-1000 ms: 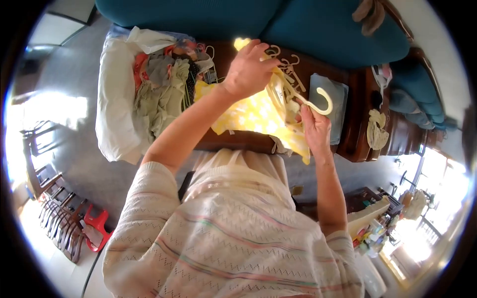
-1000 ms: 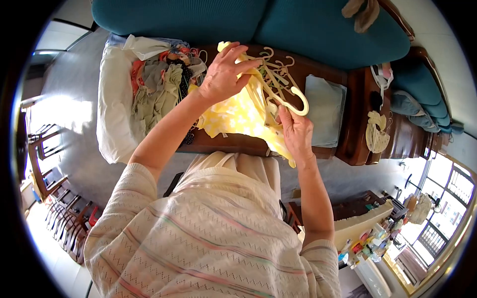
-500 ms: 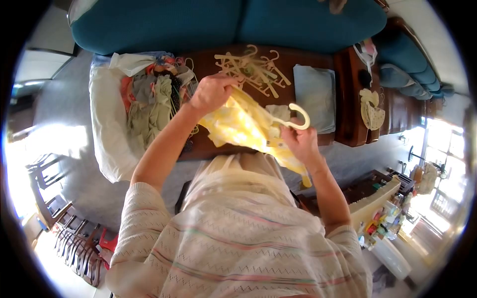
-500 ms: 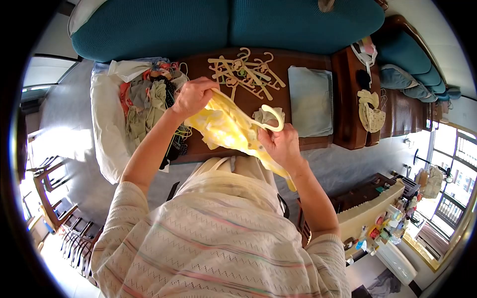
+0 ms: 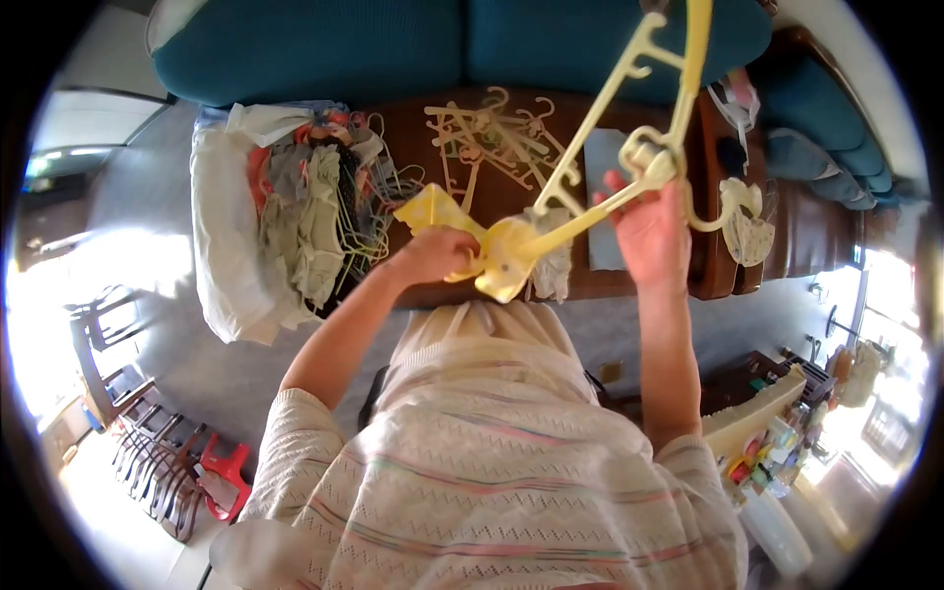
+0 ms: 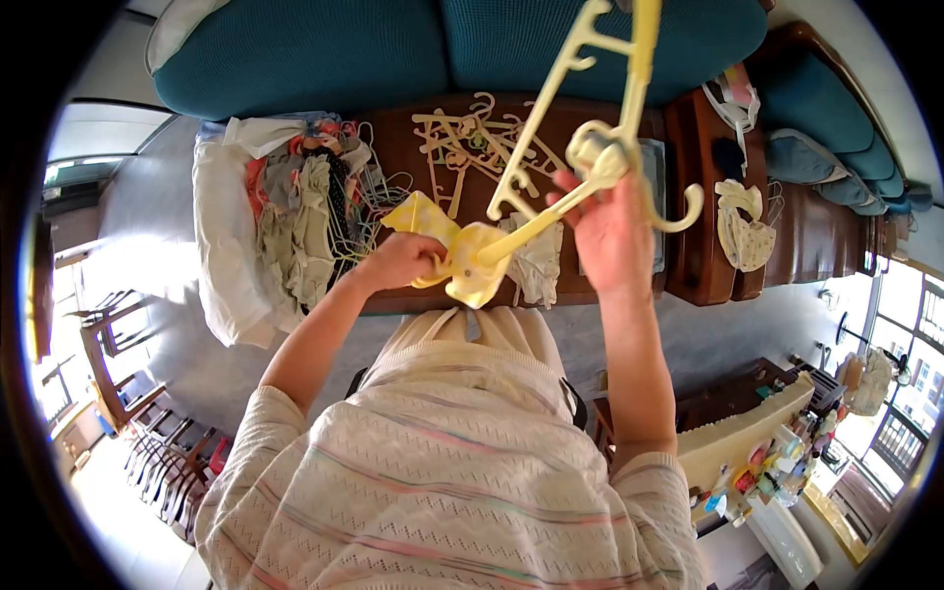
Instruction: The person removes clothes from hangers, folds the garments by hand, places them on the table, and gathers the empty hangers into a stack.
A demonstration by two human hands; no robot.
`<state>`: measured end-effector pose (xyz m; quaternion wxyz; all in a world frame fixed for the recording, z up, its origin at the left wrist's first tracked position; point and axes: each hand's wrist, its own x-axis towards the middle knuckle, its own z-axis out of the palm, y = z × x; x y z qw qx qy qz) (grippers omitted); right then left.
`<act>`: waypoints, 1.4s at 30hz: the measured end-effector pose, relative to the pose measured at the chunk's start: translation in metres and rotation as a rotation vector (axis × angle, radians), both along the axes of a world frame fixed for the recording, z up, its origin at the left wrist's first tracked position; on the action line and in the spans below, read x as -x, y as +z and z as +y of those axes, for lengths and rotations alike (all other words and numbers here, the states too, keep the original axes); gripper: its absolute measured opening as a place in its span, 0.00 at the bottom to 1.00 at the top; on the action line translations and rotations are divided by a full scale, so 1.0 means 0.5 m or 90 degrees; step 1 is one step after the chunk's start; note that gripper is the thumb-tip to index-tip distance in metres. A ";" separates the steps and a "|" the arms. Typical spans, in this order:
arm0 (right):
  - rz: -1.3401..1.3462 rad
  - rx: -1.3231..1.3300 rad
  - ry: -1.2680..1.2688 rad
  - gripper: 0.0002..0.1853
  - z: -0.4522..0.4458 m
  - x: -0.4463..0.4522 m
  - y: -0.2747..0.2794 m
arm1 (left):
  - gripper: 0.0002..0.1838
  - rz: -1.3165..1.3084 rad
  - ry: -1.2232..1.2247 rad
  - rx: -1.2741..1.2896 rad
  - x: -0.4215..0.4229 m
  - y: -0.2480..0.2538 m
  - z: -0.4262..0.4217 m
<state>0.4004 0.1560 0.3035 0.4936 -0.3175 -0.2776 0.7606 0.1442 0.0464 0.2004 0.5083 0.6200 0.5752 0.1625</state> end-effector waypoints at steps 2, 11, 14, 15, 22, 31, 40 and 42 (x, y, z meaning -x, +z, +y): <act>0.031 -0.026 -0.003 0.19 0.033 -0.010 0.020 | 0.16 0.044 -0.065 -0.065 -0.003 -0.027 -0.022; -0.424 -0.032 0.456 0.14 -0.003 -0.016 0.024 | 0.17 -0.317 0.245 0.035 0.156 0.094 0.032; -0.427 -0.021 0.539 0.14 -0.010 0.010 0.024 | 0.17 -0.254 0.054 0.152 0.125 0.089 0.020; -0.432 -0.023 0.557 0.14 -0.006 0.019 0.023 | 0.16 -0.133 -0.028 0.195 0.109 0.127 0.019; -0.491 -0.064 0.606 0.16 -0.002 -0.050 0.001 | 0.14 -0.199 -0.054 0.235 0.163 0.169 -0.024; -0.469 0.025 0.466 0.12 -0.033 -0.008 -0.013 | 0.13 -0.194 0.193 0.153 0.143 0.147 -0.034; -0.641 0.041 0.542 0.09 0.013 -0.056 0.020 | 0.22 -0.329 0.072 0.286 0.197 0.148 -0.149; -0.667 0.037 0.480 0.09 0.040 -0.105 0.024 | 0.23 -0.373 0.130 0.317 0.185 0.166 -0.171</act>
